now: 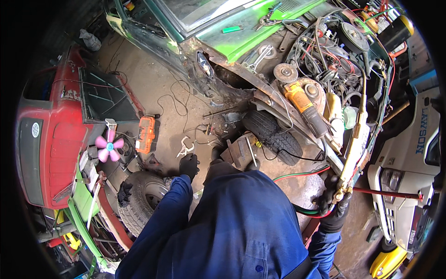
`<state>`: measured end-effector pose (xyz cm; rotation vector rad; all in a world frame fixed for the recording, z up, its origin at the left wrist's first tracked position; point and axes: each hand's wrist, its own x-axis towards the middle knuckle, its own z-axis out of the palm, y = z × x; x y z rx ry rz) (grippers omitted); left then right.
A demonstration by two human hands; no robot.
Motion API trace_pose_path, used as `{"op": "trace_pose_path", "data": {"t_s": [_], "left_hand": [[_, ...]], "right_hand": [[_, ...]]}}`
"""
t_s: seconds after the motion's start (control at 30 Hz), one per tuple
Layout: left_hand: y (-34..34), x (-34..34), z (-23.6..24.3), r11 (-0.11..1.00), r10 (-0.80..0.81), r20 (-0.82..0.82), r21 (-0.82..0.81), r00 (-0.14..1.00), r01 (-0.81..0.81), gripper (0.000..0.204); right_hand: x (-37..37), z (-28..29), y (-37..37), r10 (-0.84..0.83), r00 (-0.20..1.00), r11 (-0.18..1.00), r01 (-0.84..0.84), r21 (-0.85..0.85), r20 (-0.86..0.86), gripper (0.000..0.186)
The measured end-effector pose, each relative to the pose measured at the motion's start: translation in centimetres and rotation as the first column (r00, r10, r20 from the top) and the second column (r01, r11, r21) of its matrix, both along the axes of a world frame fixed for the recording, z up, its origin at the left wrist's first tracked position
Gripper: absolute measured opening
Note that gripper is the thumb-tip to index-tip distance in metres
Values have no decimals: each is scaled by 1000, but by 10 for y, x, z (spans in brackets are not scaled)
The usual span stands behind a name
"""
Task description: The person welds a section of a green car's front frame, then uses an angle grinder to smooth the weld and surrounding metal. They use a hammer and chisel to adjust the frame alignment, then weld the area again. The work is performed in a cluttered auto repair garage.
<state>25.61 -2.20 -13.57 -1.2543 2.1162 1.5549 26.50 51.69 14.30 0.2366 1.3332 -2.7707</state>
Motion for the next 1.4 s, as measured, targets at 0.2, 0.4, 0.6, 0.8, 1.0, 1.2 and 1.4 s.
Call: {"op": "trace_pose_path", "data": {"t_s": [0.2,0.4,0.6,0.8,1.0,1.2,1.4], "left_hand": [[6,19,-8,998,43,-26,52,999,-41,32],[-15,68,-37,994,100,96,38,990,-104,34],[-54,108,-80,968,248,86,25,965,-251,28],[-101,117,-130,997,40,179,-72,983,-28,27],[-152,77,-126,993,118,10,-11,993,-118,29],[-220,9,-142,988,-126,1,-86,992,125,27],[-272,-64,-148,928,-332,-37,-193,943,319,25]], "right_hand": [[-13,0,12,56,998,996,-56,-69,-14,75],[-30,13,-9,43,999,972,-47,231,24,78],[-58,12,-42,159,984,981,-166,96,78,73],[-73,21,-102,152,980,961,-177,213,128,65],[-86,30,-170,193,976,933,-215,289,103,74],[-70,36,-246,-9,994,931,-30,364,105,78],[-52,46,-293,-167,974,919,97,381,156,80]]}}
